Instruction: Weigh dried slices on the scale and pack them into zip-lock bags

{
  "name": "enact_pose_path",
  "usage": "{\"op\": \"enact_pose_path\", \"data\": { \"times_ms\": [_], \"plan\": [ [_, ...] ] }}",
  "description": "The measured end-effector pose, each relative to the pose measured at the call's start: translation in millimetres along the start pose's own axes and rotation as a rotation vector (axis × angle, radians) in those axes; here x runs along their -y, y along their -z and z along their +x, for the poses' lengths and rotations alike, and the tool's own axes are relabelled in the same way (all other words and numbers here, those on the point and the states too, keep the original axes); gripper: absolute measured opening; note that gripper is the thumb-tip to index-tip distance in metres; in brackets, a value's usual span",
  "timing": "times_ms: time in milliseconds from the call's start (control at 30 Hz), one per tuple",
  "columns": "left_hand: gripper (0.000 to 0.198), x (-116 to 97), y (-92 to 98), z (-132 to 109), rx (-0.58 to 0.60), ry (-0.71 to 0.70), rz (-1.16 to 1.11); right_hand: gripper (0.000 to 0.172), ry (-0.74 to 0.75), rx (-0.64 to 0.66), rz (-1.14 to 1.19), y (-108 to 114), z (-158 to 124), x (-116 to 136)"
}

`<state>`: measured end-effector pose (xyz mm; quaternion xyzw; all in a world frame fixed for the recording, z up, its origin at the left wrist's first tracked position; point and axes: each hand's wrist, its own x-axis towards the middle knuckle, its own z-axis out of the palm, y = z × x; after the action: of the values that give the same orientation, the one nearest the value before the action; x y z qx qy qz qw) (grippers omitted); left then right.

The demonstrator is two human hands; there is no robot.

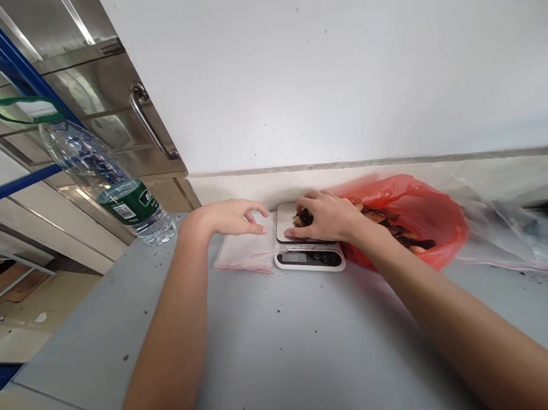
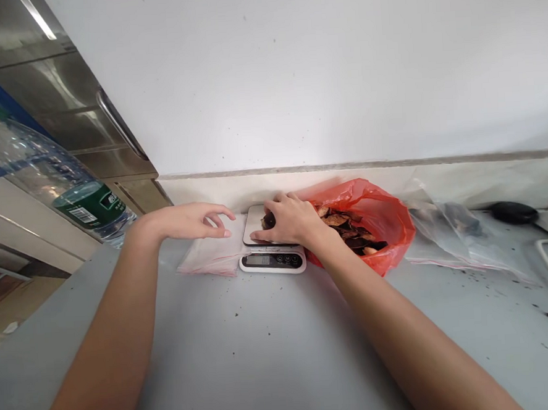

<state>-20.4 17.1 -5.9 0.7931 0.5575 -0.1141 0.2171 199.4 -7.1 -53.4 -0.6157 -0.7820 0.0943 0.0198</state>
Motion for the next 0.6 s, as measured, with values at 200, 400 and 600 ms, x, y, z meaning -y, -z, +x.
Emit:
{"op": "enact_pose_path", "data": {
  "times_ms": [200, 400, 600],
  "plan": [
    [0.063, -6, 0.2, -4, 0.034, -0.016, 0.025, 0.054, 0.016, -0.003, 0.045, 8, -5, -5],
    [0.076, -14, -4.3, -3, 0.160, 0.084, 0.048, 0.048, 0.025, -0.095, 0.074, 16, -9, -10],
    [0.042, -16, -6.5, 1, 0.220, 0.090, 0.075, 0.030, 0.045, -0.238, 0.176, 30, -18, -17]
  ]
}}
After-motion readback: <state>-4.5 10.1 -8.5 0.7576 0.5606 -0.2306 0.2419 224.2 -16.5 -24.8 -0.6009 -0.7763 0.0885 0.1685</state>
